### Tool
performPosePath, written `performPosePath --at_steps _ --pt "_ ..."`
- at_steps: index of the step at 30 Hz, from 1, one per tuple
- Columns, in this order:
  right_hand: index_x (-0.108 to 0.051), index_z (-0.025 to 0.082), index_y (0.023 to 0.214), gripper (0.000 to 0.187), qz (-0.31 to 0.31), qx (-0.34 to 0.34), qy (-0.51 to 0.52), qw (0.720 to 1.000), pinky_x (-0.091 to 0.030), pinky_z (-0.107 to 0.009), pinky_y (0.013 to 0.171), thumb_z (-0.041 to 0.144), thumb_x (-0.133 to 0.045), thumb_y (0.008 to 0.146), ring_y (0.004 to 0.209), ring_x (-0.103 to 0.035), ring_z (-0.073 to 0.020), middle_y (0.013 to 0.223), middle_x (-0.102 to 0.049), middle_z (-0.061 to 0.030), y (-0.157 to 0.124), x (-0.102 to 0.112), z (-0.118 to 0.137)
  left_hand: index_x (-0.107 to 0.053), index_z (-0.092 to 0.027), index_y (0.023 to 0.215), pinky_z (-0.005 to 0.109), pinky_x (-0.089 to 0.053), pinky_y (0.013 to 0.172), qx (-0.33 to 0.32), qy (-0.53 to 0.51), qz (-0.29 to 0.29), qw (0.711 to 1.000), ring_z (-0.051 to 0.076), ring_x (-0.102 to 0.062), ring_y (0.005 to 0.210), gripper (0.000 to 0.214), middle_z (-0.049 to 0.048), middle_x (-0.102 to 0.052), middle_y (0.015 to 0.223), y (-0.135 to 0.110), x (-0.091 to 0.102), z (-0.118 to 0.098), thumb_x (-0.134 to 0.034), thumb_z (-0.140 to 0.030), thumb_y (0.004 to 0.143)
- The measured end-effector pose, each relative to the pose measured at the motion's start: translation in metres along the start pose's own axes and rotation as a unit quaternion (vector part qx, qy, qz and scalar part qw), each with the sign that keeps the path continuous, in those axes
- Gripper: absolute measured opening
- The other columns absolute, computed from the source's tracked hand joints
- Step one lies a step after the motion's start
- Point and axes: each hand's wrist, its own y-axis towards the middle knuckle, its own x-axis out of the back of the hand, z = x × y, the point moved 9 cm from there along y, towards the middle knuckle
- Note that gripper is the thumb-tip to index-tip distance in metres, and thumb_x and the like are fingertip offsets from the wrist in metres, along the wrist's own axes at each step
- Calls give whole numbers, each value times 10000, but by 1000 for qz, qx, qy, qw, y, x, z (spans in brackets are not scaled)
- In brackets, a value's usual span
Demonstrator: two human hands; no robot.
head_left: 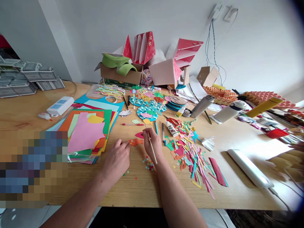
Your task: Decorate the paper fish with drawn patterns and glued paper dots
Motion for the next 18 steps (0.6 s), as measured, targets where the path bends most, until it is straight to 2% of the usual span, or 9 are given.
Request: performPosePath --at_steps 5,18 --pt "-563 230 866 197 1 -21 30 999 -461 -301 710 337 -422 954 763 -683 -215 808 -745 -55 0 1 -2 -678 -100 1154 397 -448 955 -2 -2 -5 1000 275 -558 1068 389 123 -700 1144 0 -1 0 -435 -30 859" --pt "-565 235 882 187 34 -10 67 997 -496 -320 748 329 -426 965 800 -702 -213 826 -760 -48 0 -6 0 -678 -129 1156 406 -462 978 14 -13 13 1000 277 -558 1079 403 100 -695 1169 1 1 0 -428 -18 859"
